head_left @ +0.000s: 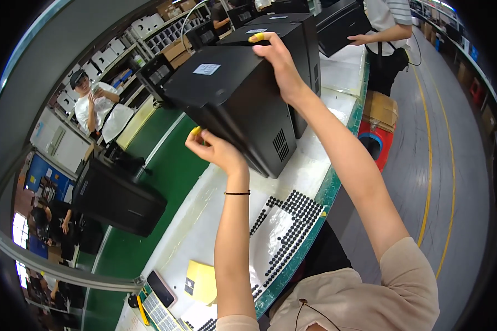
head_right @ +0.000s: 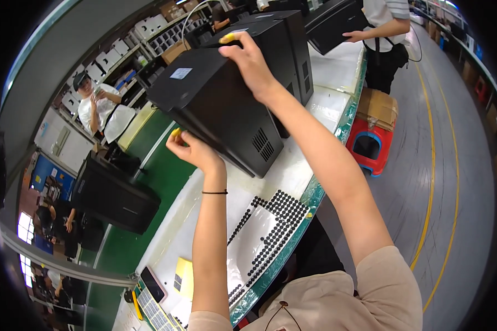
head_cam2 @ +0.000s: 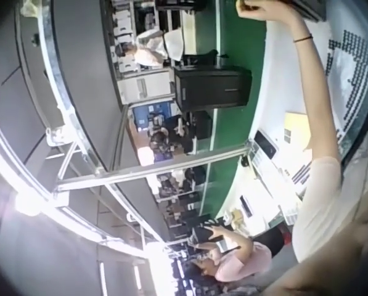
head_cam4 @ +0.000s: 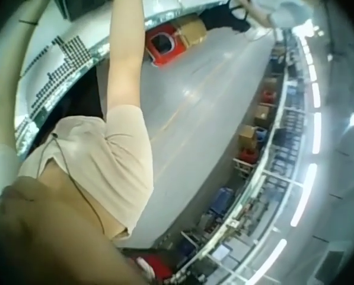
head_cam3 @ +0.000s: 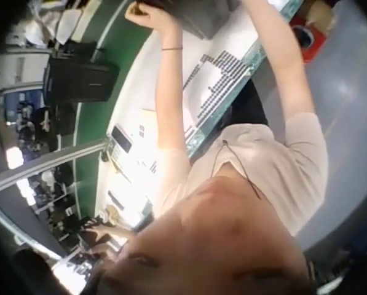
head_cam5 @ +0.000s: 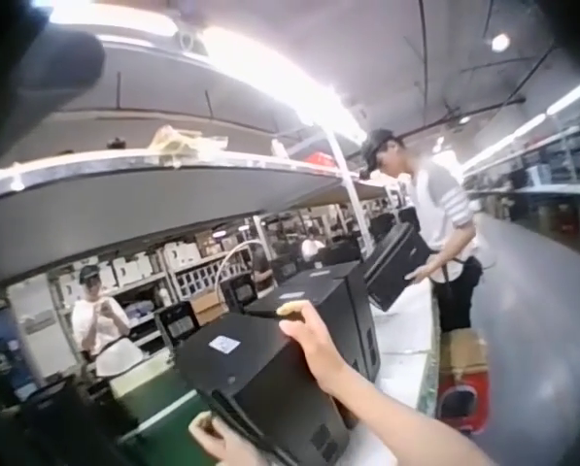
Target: Applying adhesive labels and protective components to electronic device enclosures on an assembly line.
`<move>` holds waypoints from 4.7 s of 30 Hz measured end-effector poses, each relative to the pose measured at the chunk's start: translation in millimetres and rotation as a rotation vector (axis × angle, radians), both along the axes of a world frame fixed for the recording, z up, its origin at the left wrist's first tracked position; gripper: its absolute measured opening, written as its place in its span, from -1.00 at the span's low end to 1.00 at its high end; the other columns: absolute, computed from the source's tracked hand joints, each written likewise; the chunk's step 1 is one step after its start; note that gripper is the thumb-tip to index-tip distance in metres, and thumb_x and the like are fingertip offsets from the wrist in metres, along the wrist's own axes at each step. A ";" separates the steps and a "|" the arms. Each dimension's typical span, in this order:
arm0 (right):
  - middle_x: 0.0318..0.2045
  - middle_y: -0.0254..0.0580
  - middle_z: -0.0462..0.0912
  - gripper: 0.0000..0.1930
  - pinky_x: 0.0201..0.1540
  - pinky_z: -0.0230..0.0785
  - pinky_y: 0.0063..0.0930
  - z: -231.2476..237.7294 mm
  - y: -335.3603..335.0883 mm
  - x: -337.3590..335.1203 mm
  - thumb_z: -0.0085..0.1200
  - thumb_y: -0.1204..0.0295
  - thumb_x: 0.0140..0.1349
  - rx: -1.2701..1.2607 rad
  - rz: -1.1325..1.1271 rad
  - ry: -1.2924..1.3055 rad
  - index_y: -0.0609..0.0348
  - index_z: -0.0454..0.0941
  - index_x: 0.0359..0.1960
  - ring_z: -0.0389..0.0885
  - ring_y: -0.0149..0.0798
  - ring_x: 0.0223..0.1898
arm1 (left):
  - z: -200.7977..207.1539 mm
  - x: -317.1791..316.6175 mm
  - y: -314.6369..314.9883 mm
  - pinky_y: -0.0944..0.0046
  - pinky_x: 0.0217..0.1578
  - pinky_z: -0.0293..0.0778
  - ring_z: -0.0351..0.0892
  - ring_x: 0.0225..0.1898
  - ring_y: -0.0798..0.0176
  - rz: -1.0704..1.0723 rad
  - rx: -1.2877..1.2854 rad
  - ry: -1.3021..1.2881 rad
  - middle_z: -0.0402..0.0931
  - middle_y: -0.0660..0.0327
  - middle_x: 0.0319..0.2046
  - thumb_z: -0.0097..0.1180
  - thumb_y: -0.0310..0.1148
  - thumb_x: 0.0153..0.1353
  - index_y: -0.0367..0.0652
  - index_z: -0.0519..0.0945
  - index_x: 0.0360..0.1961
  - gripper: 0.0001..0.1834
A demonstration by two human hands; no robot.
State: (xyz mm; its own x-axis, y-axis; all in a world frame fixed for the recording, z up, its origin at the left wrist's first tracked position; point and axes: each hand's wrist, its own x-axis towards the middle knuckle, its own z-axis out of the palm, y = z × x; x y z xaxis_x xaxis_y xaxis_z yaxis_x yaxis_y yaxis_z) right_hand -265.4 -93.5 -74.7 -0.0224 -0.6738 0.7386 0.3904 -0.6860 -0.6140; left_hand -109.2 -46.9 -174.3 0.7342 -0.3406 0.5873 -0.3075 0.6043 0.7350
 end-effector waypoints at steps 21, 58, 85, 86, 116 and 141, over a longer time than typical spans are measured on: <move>-0.36 -0.34 0.56 -0.73 -0.14 0.50 -0.27 -64.7 121.8 -38.7 0.44 0.47 -0.23 -0.689 -0.769 0.429 0.05 0.65 -0.41 0.51 -0.21 -0.26 | 39.4 -73.1 133.2 0.28 0.05 0.45 0.57 -0.04 0.27 -1.004 0.043 0.326 0.55 0.00 -0.02 0.09 -0.44 0.29 -0.18 0.29 0.12 -0.59; -0.43 -0.41 0.54 -0.75 -0.12 0.45 -0.22 -99.6 97.2 -87.3 0.42 0.49 -0.28 -0.634 -0.839 0.653 0.06 0.60 -0.51 0.49 -0.28 -0.32 | 5.0 -78.9 86.7 0.44 -0.22 0.53 0.64 -0.24 0.35 -0.870 0.308 -0.188 0.65 0.09 -0.31 0.21 -0.62 0.16 -0.28 0.37 0.02 -0.59; -0.37 -0.25 0.57 -0.85 -0.10 0.30 -0.53 -160.9 -113.6 -146.3 0.22 0.43 0.14 0.102 -0.785 0.461 0.28 0.62 -0.35 0.52 -0.35 -0.25 | -145.1 -95.3 44.9 0.09 0.13 0.29 0.37 0.09 -0.14 -0.850 0.576 -0.885 0.41 -0.07 0.01 0.19 -0.43 0.10 -0.30 0.41 0.01 -0.57; -0.37 -0.25 0.57 -0.85 -0.10 0.30 -0.53 -161.4 -114.0 -145.7 0.22 0.43 0.14 0.103 -0.785 0.462 0.28 0.62 -0.35 0.52 -0.35 -0.25 | -145.4 -95.4 44.9 0.08 0.13 0.29 0.37 0.09 -0.14 -0.845 0.571 -0.889 0.42 -0.06 0.01 0.20 -0.43 0.10 -0.30 0.41 0.01 -0.56; -0.21 -0.45 0.60 -0.76 -0.09 0.31 -0.62 -152.6 -135.8 -158.1 0.22 0.40 0.20 0.786 0.052 0.140 0.05 0.55 -0.10 0.50 -0.54 -0.14 | -142.1 -97.3 43.1 0.08 0.16 0.21 0.37 0.09 -0.06 -0.824 0.602 -0.906 0.44 0.01 0.00 0.21 -0.39 0.07 -0.26 0.42 -0.02 -0.57; 0.16 -0.04 0.41 -0.54 0.33 0.14 -0.26 -198.2 -90.1 -108.8 -0.02 0.29 0.37 0.535 -0.266 -0.273 0.29 0.33 0.21 0.36 -0.19 0.20 | -11.8 63.3 207.7 0.13 -0.10 0.44 0.54 -0.12 0.06 -0.341 0.572 -1.156 0.55 0.14 -0.17 0.13 -0.60 -0.07 -0.16 0.55 -0.24 -0.71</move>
